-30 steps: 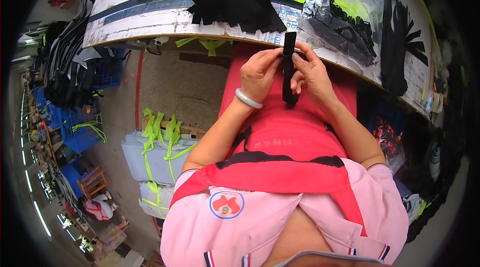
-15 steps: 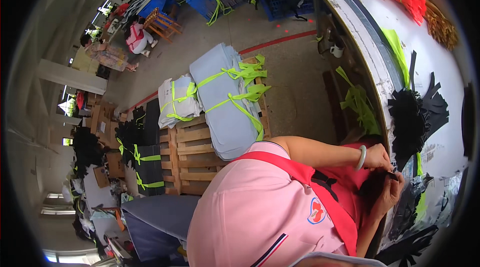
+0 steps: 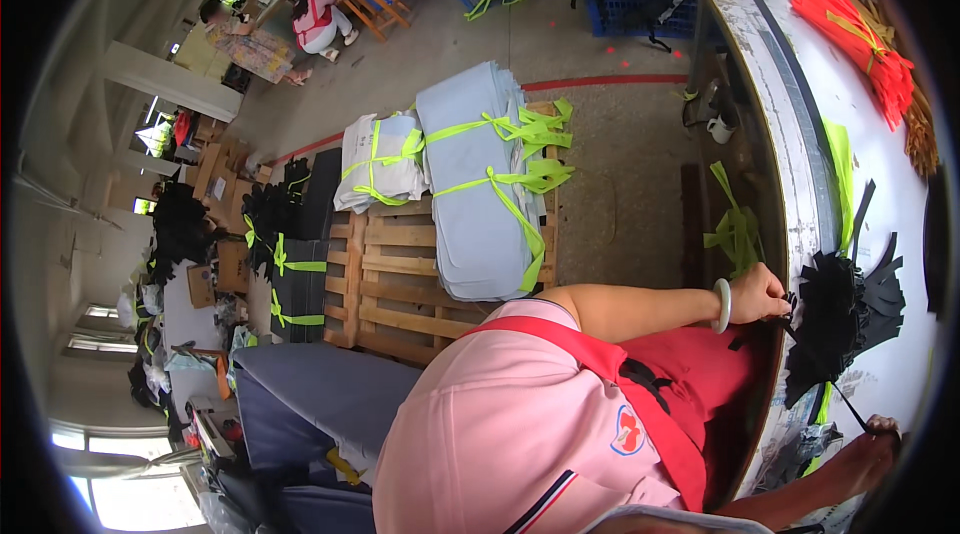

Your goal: Assembling plastic buckles onto black adjustable straps at a manufacturing workstation.

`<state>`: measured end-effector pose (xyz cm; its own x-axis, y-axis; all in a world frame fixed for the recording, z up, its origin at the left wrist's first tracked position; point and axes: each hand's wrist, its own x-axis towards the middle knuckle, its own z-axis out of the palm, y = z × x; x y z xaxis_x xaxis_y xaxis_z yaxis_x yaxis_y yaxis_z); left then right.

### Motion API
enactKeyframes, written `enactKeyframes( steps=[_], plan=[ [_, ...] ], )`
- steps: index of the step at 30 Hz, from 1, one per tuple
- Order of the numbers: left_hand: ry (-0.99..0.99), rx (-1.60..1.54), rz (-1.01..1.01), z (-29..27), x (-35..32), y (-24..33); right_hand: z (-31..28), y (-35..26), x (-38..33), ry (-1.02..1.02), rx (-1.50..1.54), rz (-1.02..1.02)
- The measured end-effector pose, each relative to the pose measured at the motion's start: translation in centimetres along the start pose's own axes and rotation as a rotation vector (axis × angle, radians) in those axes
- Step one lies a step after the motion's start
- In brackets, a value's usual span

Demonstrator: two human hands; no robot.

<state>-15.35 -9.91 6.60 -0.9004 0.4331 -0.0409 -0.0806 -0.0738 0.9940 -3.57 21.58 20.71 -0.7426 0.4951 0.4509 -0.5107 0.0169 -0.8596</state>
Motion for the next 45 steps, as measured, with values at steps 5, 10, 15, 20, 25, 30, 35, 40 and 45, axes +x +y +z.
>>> enactKeyframes(
  steps=[5,10,15,20,25,30,35,40,45],
  plan=[
    [0.057,0.113,0.06,-0.8,-0.7,-0.3,0.8,2.1,-1.3,0.078,-0.026,0.123],
    [0.066,0.096,0.019,-0.3,-0.2,-1.7,5.5,-0.3,-3.7,0.242,-0.205,0.223],
    [0.101,0.008,0.026,-1.6,-0.1,-2.4,10.8,4.2,-5.9,-0.153,-0.362,0.642],
    [0.013,-0.157,-0.226,-2.3,-0.2,-0.8,12.8,9.0,-11.6,-0.358,-0.156,0.957],
    [-0.056,-0.081,-0.156,-0.2,-1.2,0.0,11.6,9.1,-12.8,-0.178,-0.102,1.028],
    [-0.052,0.078,0.018,1.9,-2.5,-1.1,10.8,8.8,-14.0,-0.118,-0.055,1.055],
    [-0.104,0.055,0.159,3.5,-3.2,-2.3,10.8,9.3,-15.0,-0.013,0.035,0.891],
    [-0.244,-0.3,-0.335,3.3,-3.2,-1.1,8.5,8.9,-14.0,-0.101,0.025,1.029],
    [-0.476,-0.203,-0.411,2.5,-2.8,0.6,6.2,8.6,-12.5,-0.322,0.249,1.132]
  ],
)
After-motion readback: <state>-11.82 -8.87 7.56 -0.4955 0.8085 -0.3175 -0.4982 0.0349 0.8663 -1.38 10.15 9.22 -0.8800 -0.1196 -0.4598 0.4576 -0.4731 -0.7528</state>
